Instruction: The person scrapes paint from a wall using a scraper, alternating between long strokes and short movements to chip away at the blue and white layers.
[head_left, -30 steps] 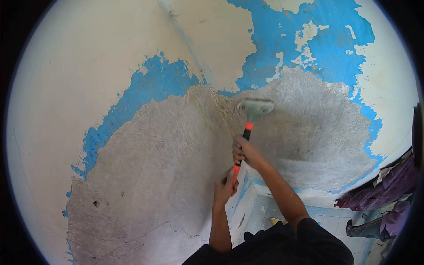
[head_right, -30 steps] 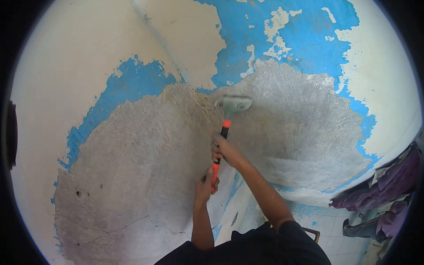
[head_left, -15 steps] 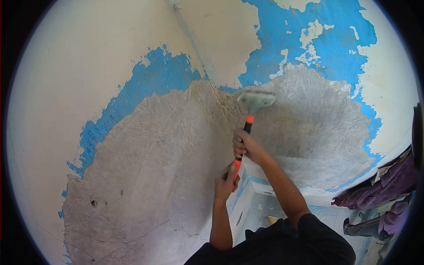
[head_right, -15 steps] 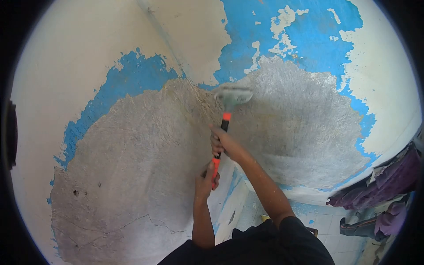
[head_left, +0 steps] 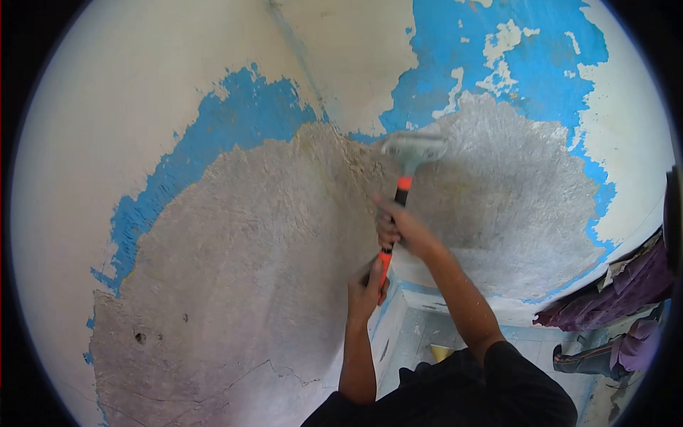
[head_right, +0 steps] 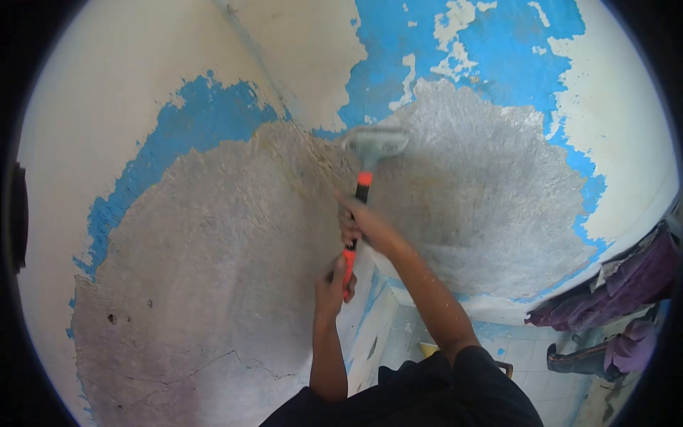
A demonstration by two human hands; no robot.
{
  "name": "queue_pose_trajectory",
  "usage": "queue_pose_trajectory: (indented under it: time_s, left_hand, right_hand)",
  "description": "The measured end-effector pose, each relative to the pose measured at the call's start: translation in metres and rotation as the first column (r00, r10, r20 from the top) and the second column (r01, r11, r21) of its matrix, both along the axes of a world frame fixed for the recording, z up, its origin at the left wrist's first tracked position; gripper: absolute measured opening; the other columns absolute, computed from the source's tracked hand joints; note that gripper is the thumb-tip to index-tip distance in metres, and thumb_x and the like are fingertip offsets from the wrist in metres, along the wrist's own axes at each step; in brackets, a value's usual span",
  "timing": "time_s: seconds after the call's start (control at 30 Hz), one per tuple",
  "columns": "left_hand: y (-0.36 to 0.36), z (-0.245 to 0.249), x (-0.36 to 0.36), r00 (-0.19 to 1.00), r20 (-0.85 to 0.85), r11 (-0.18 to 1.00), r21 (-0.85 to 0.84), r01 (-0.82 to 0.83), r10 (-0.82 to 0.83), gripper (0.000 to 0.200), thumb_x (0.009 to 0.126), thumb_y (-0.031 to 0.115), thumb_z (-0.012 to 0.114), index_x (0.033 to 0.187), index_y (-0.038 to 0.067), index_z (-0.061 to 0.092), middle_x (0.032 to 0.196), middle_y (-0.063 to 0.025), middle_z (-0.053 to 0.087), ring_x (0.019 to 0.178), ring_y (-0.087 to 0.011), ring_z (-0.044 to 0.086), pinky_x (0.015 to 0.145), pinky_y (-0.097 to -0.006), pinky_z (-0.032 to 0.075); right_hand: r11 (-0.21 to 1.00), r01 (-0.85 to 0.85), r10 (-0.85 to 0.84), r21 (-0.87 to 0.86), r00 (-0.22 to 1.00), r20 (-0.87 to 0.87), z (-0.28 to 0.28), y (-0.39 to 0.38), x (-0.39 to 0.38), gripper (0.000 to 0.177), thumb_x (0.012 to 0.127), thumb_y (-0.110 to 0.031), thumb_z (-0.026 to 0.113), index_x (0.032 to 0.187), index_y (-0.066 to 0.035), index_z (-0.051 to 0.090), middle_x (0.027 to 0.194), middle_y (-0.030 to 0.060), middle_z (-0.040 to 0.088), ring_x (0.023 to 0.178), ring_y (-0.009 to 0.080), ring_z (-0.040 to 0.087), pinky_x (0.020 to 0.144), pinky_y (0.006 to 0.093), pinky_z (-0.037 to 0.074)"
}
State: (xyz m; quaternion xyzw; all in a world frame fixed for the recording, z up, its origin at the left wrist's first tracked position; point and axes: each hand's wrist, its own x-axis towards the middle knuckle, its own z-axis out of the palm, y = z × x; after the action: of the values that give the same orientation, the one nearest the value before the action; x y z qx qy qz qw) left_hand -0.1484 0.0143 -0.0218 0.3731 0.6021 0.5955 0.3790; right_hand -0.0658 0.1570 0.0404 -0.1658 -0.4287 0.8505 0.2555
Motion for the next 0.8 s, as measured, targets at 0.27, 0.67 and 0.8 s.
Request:
queue_pose_trajectory:
  time_s: [0.27, 0.67, 0.8]
  left_hand:
    - [-0.017, -0.024, 0.003, 0.994, 0.100, 0.999, -0.035, -0.035, 0.039, 0.048, 0.098, 0.044, 0.051, 0.091, -0.001, 0.064, 0.053, -0.0002, 0.045, 0.042, -0.0059, 0.038, 0.038, -0.0237, 0.029]
    - [-0.013, 0.000, -0.008, 0.999, 0.051, 1.000, -0.006, -0.009, 0.009, 0.048, 0.099, 0.043, 0.050, 0.087, -0.001, 0.064, 0.053, 0.0006, 0.046, 0.040, -0.0055, 0.038, 0.038, -0.0229, 0.028]
    - [-0.014, -0.011, -0.008, 0.998, 0.066, 0.999, -0.042, -0.014, 0.016, 0.047, 0.099, 0.042, 0.049, 0.087, -0.001, 0.065, 0.052, 0.0012, 0.045, 0.040, -0.0053, 0.037, 0.038, -0.0230, 0.028]
  right_hand:
    - [0.997, -0.019, 0.025, -0.076, 0.996, 0.081, -0.024, -0.008, -0.012, 0.046, 0.096, -0.042, 0.053, 0.064, -0.017, 0.032, 0.046, -0.0055, 0.023, 0.038, 0.0093, 0.028, 0.047, 0.0293, 0.034]
    - [0.998, -0.045, 0.045, -0.051, 0.999, -0.002, 0.003, -0.002, -0.013, 0.047, 0.096, -0.042, 0.053, 0.062, -0.017, 0.031, 0.046, -0.0059, 0.025, 0.038, 0.0086, 0.027, 0.044, 0.0286, 0.032]
    - [0.997, -0.030, 0.034, -0.072, 0.998, 0.046, -0.011, -0.006, -0.017, 0.047, 0.097, -0.042, 0.052, 0.062, -0.017, 0.032, 0.045, -0.0061, 0.025, 0.038, 0.0085, 0.027, 0.044, 0.0286, 0.032]
